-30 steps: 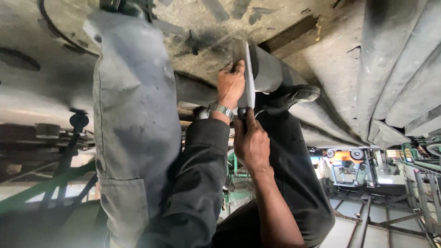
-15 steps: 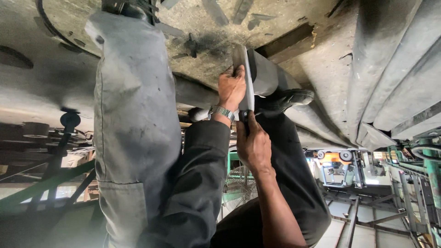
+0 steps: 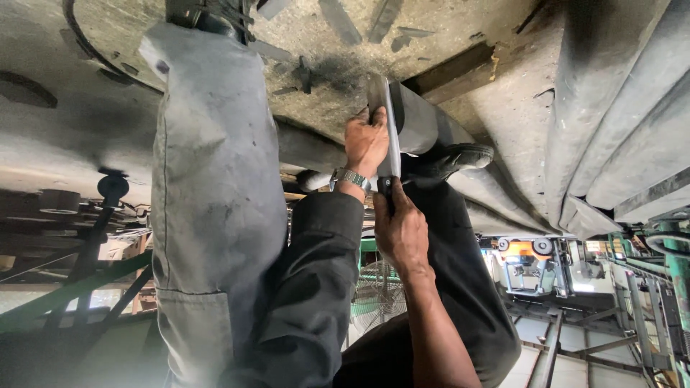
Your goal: Cut and trim rubber extrusions to specific lengths using a large knife on a workshop floor.
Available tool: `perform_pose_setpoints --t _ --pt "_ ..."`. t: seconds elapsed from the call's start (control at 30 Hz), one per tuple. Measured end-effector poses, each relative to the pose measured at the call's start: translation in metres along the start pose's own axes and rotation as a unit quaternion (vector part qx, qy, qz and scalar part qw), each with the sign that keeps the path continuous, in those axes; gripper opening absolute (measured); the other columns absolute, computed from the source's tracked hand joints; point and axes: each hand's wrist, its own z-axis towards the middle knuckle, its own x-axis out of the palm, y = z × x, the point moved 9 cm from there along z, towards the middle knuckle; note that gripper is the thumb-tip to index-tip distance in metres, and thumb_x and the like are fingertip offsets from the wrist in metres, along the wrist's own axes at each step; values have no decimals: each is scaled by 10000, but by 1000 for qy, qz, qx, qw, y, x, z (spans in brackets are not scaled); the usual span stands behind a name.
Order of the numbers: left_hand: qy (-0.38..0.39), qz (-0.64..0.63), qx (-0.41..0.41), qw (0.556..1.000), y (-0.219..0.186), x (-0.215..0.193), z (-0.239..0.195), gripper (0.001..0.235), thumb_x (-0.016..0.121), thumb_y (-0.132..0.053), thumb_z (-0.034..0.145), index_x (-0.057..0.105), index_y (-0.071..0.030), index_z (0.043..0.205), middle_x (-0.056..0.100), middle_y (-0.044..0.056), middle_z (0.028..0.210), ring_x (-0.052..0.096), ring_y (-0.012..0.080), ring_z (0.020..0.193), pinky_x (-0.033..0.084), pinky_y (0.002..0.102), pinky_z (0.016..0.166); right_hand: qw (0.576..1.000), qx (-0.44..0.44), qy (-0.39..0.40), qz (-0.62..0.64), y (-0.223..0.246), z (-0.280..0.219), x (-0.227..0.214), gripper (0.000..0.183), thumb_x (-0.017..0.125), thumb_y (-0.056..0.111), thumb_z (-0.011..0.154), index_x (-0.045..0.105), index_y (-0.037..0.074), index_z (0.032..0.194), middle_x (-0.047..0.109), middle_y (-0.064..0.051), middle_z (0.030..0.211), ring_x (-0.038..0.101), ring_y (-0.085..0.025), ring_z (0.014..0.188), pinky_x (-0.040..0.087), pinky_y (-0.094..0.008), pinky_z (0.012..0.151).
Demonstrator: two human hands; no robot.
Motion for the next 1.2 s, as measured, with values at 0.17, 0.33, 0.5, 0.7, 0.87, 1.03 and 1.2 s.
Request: perform_pose_setpoints --t 0.17,0.33,0.5,0.7,0.87,1.03,1.2 --pt "4 123 -35 992 -12 -3 -3 440 609 -369 999 681 47 1123 747 259 913 742 388 893 572 407 835 1000 -15 -10 15 -4 -1 1 487 623 262 970 602 -39 1352 703 -304 1038 691 -465 975 564 -497 767" --pt "-36 153 -6 988 -23 -9 -3 363 641 -335 960 729 -3 1080 747 246 976 716 426 948 554 447 857 1000 22 10 3 -4 2 1 479 613 272 966 618 -15 1350 708 -306 1010 691 -471 965 555 -513 774" --pt "-29 97 -9 995 -43 -10 -10 322 617 -297 946 722 -69 1149 765 211 978 739 397 919 565 455 807 1000 4 6 8 -9 3 -2 501 619 292 969 607 -29 1354 696 -324 1027 688 -477 979 564 -507 781" --pt "-48 152 -19 987 -39 -8 -6 271 640 -288 944 743 -81 1084 760 202 930 730 404 896 571 472 794 999 32 31 2 -8 6 -6 515 604 327 968 607 -5 1362 700 -315 1018 689 -469 982 562 -507 787" --pt "-43 160 -34 986 -34 -4 -4 239 638 -279 929 759 -102 1034 764 182 903 735 404 883 568 479 780 998 52 40 4 -13 7 -5 522 609 351 960 609 25 1368 705 -306 1001 690 -461 978 563 -507 789" --pt "-35 266 37 963 -15 9 -1 355 587 -282 1003 667 43 1122 705 283 939 671 484 885 540 528 795 998 44 37 6 -11 8 -4 509 613 357 957 607 48 1361 707 -297 975 701 -456 956 562 -527 776" --pt "39 275 83 957 -30 8 -47 462 556 -240 963 534 166 1183 675 342 920 665 505 841 535 545 756 998 54 23 -12 -19 10 1 465 593 328 952 620 133 1372 702 -295 966 672 -493 930 538 -575 784"
